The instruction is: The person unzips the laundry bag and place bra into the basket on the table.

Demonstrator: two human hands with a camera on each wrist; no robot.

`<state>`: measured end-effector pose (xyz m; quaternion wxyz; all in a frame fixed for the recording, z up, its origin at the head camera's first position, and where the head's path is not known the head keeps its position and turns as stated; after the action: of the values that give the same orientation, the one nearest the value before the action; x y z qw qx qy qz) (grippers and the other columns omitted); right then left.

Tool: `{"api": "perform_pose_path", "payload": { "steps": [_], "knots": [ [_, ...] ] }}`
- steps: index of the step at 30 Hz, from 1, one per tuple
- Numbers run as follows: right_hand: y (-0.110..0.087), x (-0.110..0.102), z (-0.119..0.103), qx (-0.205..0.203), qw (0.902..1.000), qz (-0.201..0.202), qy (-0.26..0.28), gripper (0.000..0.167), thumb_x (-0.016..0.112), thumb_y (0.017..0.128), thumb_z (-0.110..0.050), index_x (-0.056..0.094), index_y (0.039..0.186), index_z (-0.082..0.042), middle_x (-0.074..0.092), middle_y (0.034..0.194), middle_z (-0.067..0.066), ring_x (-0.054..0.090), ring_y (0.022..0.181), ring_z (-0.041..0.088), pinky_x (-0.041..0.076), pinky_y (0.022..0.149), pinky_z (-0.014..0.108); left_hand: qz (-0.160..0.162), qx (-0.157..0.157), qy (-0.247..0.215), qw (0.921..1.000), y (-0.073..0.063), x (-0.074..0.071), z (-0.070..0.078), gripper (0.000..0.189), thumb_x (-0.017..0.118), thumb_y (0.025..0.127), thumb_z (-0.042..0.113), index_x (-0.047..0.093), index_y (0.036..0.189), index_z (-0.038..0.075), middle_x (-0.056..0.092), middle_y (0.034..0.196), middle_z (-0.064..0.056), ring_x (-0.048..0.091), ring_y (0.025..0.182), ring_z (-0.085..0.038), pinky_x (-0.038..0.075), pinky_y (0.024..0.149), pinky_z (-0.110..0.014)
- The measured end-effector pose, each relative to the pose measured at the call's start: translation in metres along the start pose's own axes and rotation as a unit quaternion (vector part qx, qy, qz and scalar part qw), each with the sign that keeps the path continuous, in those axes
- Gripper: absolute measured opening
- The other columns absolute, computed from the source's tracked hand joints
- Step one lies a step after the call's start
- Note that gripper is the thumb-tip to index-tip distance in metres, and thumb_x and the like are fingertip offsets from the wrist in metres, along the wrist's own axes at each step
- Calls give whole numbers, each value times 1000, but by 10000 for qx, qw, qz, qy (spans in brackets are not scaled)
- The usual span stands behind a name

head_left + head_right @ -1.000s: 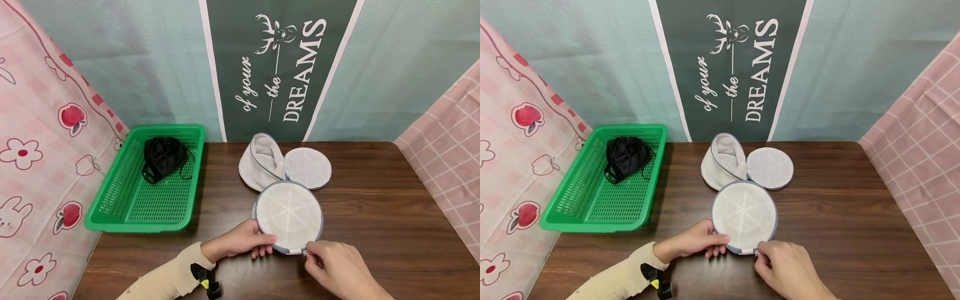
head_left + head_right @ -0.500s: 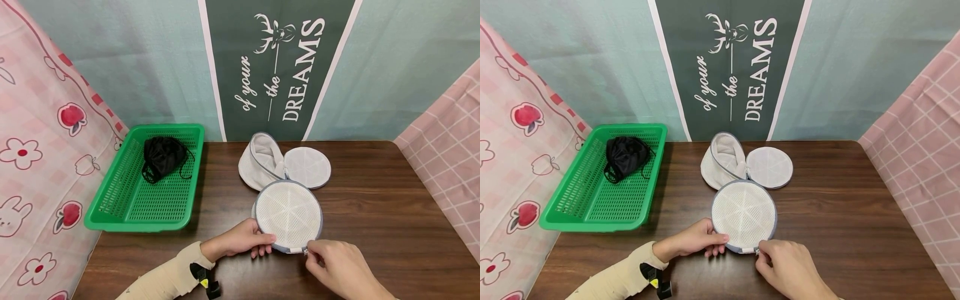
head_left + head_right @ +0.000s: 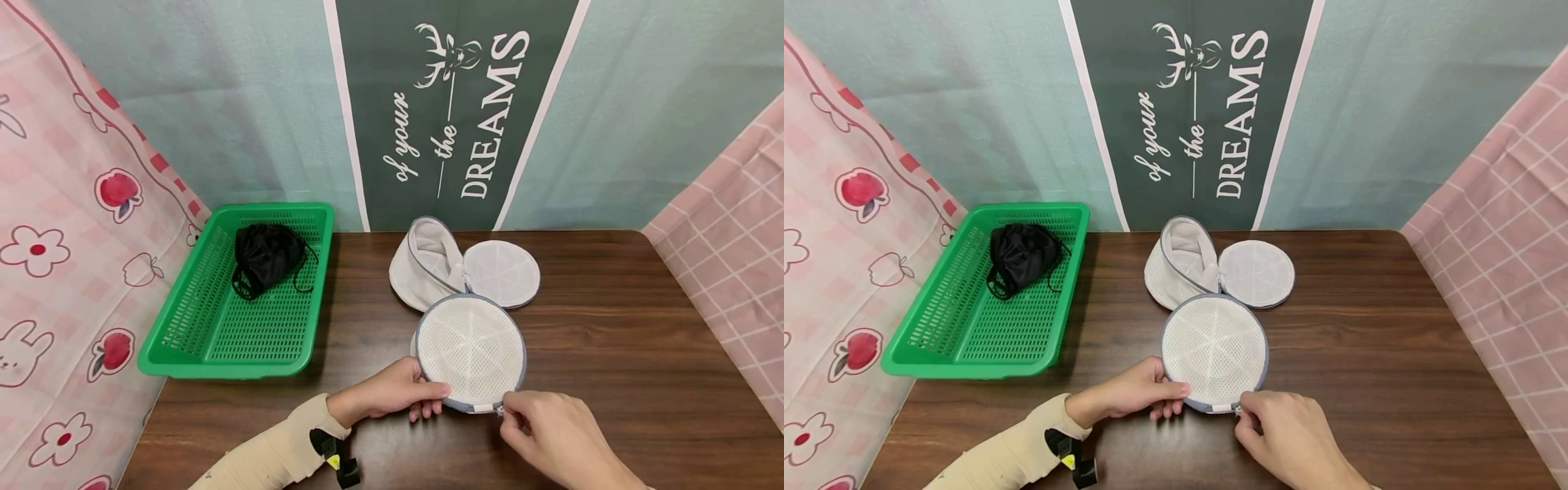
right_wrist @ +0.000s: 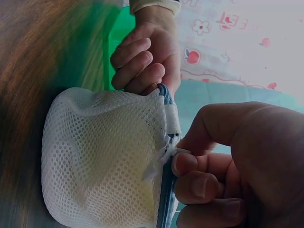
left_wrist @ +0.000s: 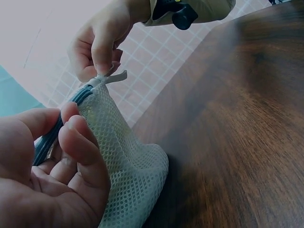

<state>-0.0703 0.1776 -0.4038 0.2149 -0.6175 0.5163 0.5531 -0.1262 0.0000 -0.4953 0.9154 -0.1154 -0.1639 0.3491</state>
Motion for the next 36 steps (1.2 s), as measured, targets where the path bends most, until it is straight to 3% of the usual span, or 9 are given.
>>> {"api": "perform_pose_path", "payload": {
  "steps": [13, 36],
  "knots": [
    [2, -5, 8, 84, 9998, 143, -131, 49, 72, 66, -11, 31, 61, -37, 19, 61, -28, 20, 53, -9, 18, 44, 18, 14, -34, 116, 9999, -4, -5, 3, 26, 61, 101, 10, 64, 79, -2, 61, 62, 3, 53, 49, -4, 44, 44, -17],
    [8, -16, 28, 407, 9974, 340, -480, 40, 64, 64, -10, 31, 59, -32, 18, 59, -24, 19, 52, -5, 18, 44, 21, -191, -57, 206, 9996, -3, -7, 3, 28, 59, 102, 8, 59, 76, -1, 57, 61, 3, 52, 49, -4, 46, 46, -18]
  ]
}}
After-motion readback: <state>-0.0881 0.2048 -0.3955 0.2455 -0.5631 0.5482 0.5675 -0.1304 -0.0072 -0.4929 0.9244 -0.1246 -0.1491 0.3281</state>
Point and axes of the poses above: each hand's wrist, its own y-axis towards the middle knuckle, its own x-axis out of the palm, z = x × y, the point moved 7 cm from there along y, towards the middle knuckle
